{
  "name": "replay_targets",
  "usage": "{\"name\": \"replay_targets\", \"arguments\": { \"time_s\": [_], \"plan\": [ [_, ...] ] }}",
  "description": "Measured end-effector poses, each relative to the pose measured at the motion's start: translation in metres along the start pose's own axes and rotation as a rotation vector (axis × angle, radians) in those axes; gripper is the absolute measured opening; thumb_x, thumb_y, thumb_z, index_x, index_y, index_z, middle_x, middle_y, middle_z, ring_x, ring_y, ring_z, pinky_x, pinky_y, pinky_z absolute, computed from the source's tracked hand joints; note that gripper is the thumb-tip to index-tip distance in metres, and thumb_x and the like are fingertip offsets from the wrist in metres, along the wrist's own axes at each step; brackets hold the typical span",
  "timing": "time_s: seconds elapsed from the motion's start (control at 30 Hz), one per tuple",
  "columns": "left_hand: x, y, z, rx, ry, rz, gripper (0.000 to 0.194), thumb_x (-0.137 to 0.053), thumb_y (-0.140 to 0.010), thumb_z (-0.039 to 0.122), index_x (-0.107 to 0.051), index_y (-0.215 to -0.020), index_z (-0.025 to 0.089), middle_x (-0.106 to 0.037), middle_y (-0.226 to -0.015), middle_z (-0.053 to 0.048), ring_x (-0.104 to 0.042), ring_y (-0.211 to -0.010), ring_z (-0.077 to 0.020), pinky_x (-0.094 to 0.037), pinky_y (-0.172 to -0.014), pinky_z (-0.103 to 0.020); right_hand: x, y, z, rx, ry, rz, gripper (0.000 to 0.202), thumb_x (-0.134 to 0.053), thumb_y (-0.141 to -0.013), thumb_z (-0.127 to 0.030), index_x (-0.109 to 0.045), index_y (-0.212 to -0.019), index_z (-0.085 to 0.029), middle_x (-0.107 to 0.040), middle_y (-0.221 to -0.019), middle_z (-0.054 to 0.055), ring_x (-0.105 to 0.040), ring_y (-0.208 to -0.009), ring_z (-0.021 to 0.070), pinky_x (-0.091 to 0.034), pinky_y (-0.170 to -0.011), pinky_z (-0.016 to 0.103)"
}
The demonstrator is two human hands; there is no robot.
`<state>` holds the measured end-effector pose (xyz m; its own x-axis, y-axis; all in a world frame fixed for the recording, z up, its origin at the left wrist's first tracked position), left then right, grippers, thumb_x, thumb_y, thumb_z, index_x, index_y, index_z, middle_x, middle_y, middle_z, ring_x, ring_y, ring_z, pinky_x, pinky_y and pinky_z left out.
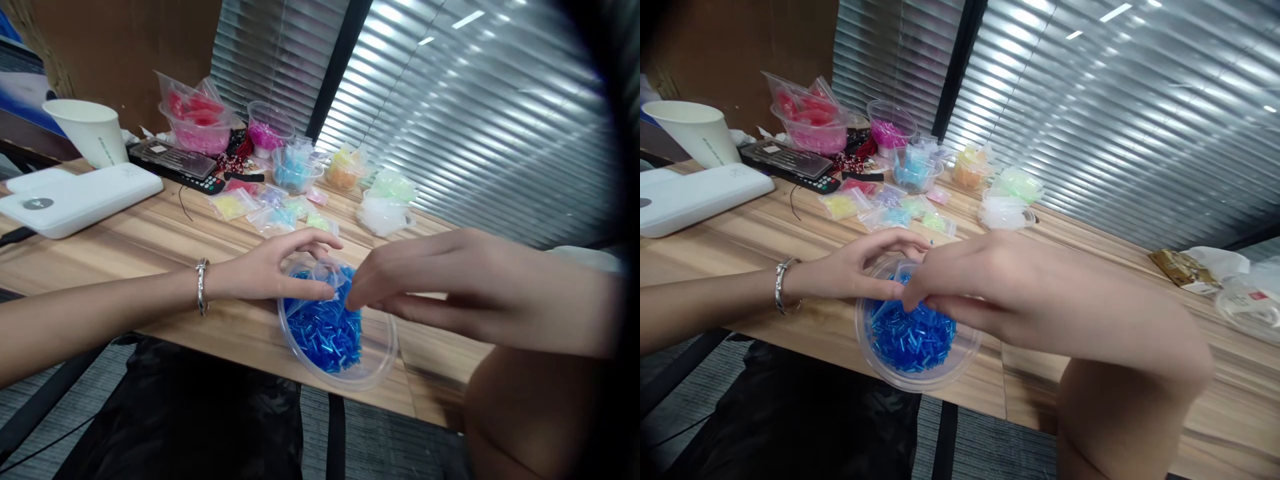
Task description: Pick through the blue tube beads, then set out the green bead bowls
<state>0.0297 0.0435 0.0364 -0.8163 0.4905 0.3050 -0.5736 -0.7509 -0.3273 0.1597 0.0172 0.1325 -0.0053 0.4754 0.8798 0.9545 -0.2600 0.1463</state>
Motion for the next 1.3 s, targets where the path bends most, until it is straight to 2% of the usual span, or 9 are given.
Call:
{"name": "replay_targets", "arguments": {
  "time_s": [0.13, 0.3, 0.5, 0.67, 0.77, 0.87, 1.07, 1.17, 1.3],
  "plan": [
    [-0.001, 0.001, -0.001, -0.017, -0.001, -0.019, 0.057, -0.073, -0.080, 0.036, -0.049, -0.128, 0.019, -0.063, -0.116, -0.008, -0.059, -0.114, -0.0206, -0.045, -0.101, -0.036, -0.023, -0.002, 0.000, -0.035, -0.068, -0.208, 0.033, -0.054, -0.093, -0.015, -0.062, -0.124, -0.024, -0.066, -0.122, 0.003, -0.063, -0.107, 0.0144, -0.049, -0.088, 0.024],
    [0.000, 0.000, -0.001, -0.051, -0.012, -0.021, 0.056, -0.073, -0.080, 0.035, -0.049, -0.128, 0.020, -0.065, -0.115, -0.007, -0.060, -0.114, -0.0201, -0.043, -0.103, -0.037, -0.054, -0.017, 0.005, -0.100, -0.057, -0.318, 0.042, -0.059, -0.087, -0.012, -0.060, -0.128, -0.026, -0.065, -0.125, 0.002, -0.063, -0.109, 0.0188, -0.048, -0.086, 0.027],
    [0.003, 0.000, -0.001, -0.045, -0.061, 0.019, 0.054, -0.073, -0.080, 0.036, -0.051, -0.127, 0.022, -0.065, -0.115, -0.006, -0.059, -0.114, -0.0203, -0.042, -0.103, -0.037, -0.071, -0.020, 0.014, -0.165, -0.022, -0.216, 0.035, -0.052, -0.083, -0.007, -0.062, -0.112, -0.025, -0.066, -0.118, 0.002, -0.064, -0.096, 0.0171, -0.047, -0.077, 0.026],
    [0.004, 0.000, -0.001, -0.047, -0.063, 0.025, 0.057, -0.076, -0.077, 0.035, -0.052, -0.127, 0.021, -0.066, -0.114, -0.006, -0.060, -0.112, -0.0203, -0.042, -0.103, -0.036, -0.080, -0.025, 0.015, -0.132, 0.009, -0.248, 0.029, -0.051, -0.078, -0.007, -0.062, -0.100, -0.022, -0.067, -0.097, 0.001, -0.062, -0.081, 0.0156, -0.044, -0.068, 0.025],
    [0.004, 0.000, 0.000, -0.047, -0.074, 0.024, 0.058, -0.076, -0.076, 0.035, -0.052, -0.127, 0.022, -0.066, -0.114, -0.006, -0.060, -0.112, -0.0205, -0.041, -0.103, -0.037, -0.076, -0.028, 0.018, -0.142, 0.009, -0.271, 0.026, -0.050, -0.079, -0.006, -0.061, -0.096, -0.021, -0.066, -0.089, 0.000, -0.057, -0.070, 0.0118, -0.041, -0.063, 0.023],
    [0.004, 0.000, -0.001, -0.035, -0.075, 0.024, 0.059, -0.076, -0.076, 0.036, -0.052, -0.128, 0.023, -0.065, -0.115, -0.006, -0.060, -0.112, -0.0210, -0.041, -0.103, -0.037, -0.066, -0.027, 0.020, -0.132, -0.024, -0.317, 0.016, -0.049, -0.086, -0.009, -0.061, -0.090, -0.019, -0.063, -0.081, -0.001, -0.053, -0.064, 0.0095, -0.039, -0.057, 0.020],
    [0.004, 0.000, -0.002, -0.036, -0.057, 0.037, 0.060, -0.077, -0.075, 0.037, -0.054, -0.127, 0.020, -0.065, -0.115, -0.008, -0.061, -0.110, -0.0217, -0.043, -0.101, -0.037, -0.039, -0.017, 0.020, -0.038, -0.115, -0.343, 0.018, -0.048, -0.095, -0.016, -0.065, -0.100, -0.018, -0.067, -0.088, 0.002, -0.060, -0.072, 0.0105, -0.044, -0.063, 0.020],
    [0.004, 0.000, -0.001, -0.051, -0.068, 0.032, 0.060, -0.078, -0.075, 0.036, -0.053, -0.128, 0.021, -0.065, -0.114, -0.007, -0.060, -0.110, -0.0211, -0.043, -0.102, -0.037, -0.022, -0.009, 0.021, -0.040, -0.124, -0.243, 0.023, -0.049, -0.098, -0.023, -0.066, -0.111, -0.019, -0.070, -0.102, 0.004, -0.065, -0.087, 0.0132, -0.048, -0.073, 0.023],
    [0.003, 0.000, 0.000, -0.037, -0.106, 0.024, 0.064, -0.079, -0.073, 0.039, -0.052, -0.128, 0.022, -0.062, -0.119, -0.007, -0.057, -0.115, -0.0226, -0.043, -0.103, -0.038, -0.002, -0.004, 0.019, -0.036, -0.055, -0.036, 0.025, -0.053, -0.096, -0.028, -0.068, -0.115, -0.023, -0.070, -0.108, 0.004, -0.065, -0.094, 0.0158, -0.049, -0.079, 0.026]
  ]
}}
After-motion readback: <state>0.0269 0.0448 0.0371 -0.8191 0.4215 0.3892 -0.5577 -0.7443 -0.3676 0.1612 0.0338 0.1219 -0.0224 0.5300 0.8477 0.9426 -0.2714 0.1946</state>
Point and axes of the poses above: each hand's wrist, its own y-axis away from the middle knuckle, its own x-axis out of the back of the hand, z = x × y, the point moved 6 cm from there along -y, towards the middle knuckle
